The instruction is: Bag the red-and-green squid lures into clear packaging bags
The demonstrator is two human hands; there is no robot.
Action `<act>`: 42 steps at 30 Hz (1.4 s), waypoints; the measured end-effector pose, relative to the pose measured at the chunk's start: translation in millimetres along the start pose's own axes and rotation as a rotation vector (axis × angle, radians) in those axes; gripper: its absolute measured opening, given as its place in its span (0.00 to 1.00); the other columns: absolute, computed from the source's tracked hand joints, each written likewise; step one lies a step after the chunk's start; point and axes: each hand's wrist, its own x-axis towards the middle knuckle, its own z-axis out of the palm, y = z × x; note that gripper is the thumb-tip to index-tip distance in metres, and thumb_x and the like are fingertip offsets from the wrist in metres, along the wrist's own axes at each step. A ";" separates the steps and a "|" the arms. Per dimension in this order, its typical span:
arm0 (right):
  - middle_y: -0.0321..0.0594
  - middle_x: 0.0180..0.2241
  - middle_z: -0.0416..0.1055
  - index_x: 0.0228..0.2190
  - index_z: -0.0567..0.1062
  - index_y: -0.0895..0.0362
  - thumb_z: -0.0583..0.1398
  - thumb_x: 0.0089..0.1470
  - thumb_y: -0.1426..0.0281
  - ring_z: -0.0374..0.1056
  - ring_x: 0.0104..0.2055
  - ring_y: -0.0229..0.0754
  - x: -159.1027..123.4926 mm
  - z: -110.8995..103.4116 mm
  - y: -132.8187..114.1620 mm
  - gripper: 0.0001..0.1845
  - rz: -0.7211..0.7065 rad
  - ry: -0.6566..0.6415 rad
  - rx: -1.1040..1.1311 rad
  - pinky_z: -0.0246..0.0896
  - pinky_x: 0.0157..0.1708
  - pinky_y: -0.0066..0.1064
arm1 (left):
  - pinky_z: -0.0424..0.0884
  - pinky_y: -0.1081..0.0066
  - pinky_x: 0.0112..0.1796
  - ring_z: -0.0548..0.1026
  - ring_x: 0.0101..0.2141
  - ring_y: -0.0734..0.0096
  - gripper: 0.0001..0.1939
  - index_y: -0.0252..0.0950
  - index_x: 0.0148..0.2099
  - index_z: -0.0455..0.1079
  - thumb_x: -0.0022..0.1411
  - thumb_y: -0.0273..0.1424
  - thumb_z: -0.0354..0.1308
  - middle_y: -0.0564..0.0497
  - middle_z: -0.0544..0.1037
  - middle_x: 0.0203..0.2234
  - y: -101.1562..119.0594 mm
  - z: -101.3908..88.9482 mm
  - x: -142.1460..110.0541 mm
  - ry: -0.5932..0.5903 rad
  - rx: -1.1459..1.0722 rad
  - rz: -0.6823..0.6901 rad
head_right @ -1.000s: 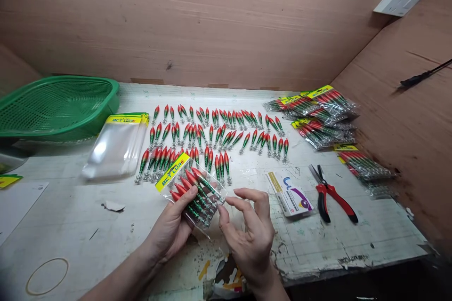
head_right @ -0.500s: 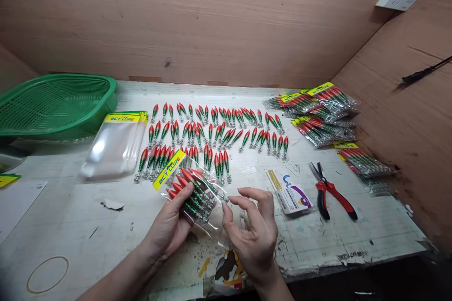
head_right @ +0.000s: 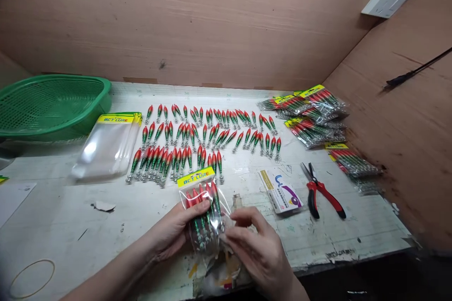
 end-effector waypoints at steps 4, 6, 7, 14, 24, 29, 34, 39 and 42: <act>0.43 0.37 0.69 0.38 0.74 0.56 0.61 0.52 0.77 0.71 0.37 0.39 -25.8 -16.5 3.9 0.10 -0.024 0.038 -0.049 0.72 0.35 0.25 | 0.73 0.70 0.36 0.78 0.31 0.67 0.15 0.33 0.42 0.75 0.49 0.28 0.67 0.45 0.81 0.32 -7.3 20.3 13.7 -0.153 0.067 -0.107; 0.43 0.36 0.69 0.37 0.73 0.56 0.60 0.53 0.79 0.71 0.36 0.38 -30.7 -20.8 11.3 0.09 -0.020 0.101 -0.079 0.71 0.33 0.25 | 0.72 0.71 0.33 0.76 0.27 0.70 0.13 0.32 0.37 0.76 0.45 0.26 0.69 0.46 0.80 0.28 -8.6 33.1 32.7 -0.185 0.134 -0.160; 0.42 0.35 0.69 0.36 0.73 0.56 0.60 0.53 0.79 0.71 0.35 0.38 -30.8 -21.7 16.4 0.09 -0.012 0.131 -0.094 0.71 0.32 0.24 | 0.72 0.70 0.31 0.76 0.25 0.70 0.13 0.31 0.34 0.75 0.43 0.26 0.70 0.47 0.79 0.26 -8.3 39.1 44.0 -0.185 0.183 -0.183; 0.38 0.29 0.65 0.31 0.70 0.56 0.56 0.58 0.77 0.65 0.28 0.35 -16.0 -10.5 51.9 0.05 0.049 0.187 -0.195 0.66 0.27 0.24 | 0.71 0.70 0.30 0.76 0.27 0.69 0.17 0.31 0.38 0.73 0.46 0.33 0.69 0.45 0.78 0.29 3.2 52.0 74.9 -0.051 0.361 -0.066; 0.41 0.31 0.65 0.31 0.69 0.58 0.55 0.59 0.74 0.62 0.33 0.39 -13.8 -2.7 53.1 0.04 0.016 0.034 -0.361 0.61 0.31 0.30 | 0.71 0.65 0.34 0.72 0.36 0.61 0.17 0.36 0.50 0.69 0.57 0.27 0.58 0.44 0.75 0.36 -15.3 1.9 23.3 -0.074 1.572 0.920; 0.41 0.29 0.64 0.28 0.70 0.58 0.52 0.59 0.77 0.59 0.32 0.40 -7.6 -3.5 47.3 0.10 0.003 0.015 -0.457 0.56 0.30 0.30 | 0.70 0.63 0.32 0.70 0.35 0.59 0.09 0.34 0.41 0.68 0.57 0.23 0.54 0.44 0.73 0.34 -24.5 5.4 44.2 -0.106 1.826 1.150; 0.42 0.30 0.66 0.29 0.72 0.58 0.54 0.59 0.76 0.59 0.33 0.41 -1.2 -5.3 40.1 0.09 -0.041 0.019 -0.459 0.56 0.30 0.32 | 0.68 0.66 0.28 0.72 0.28 0.64 0.13 0.35 0.46 0.63 0.57 0.26 0.54 0.51 0.72 0.26 -24.0 3.5 44.6 -0.007 1.639 0.788; 0.40 0.32 0.66 0.35 0.72 0.57 0.55 0.58 0.77 0.64 0.33 0.37 0.6 2.7 24.8 0.06 0.175 -0.072 0.039 0.62 0.32 0.27 | 0.68 0.71 0.26 0.73 0.23 0.72 0.17 0.36 0.49 0.58 0.57 0.30 0.54 0.57 0.69 0.24 -24.1 5.5 43.6 0.011 0.992 0.320; 0.38 0.32 0.66 0.33 0.71 0.56 0.58 0.55 0.76 0.65 0.32 0.36 -0.2 13.9 17.7 0.03 0.335 -0.171 0.172 0.62 0.29 0.25 | 0.66 0.74 0.25 0.70 0.20 0.76 0.21 0.35 0.47 0.57 0.52 0.31 0.58 0.60 0.69 0.22 -23.2 7.2 45.0 0.028 0.732 0.172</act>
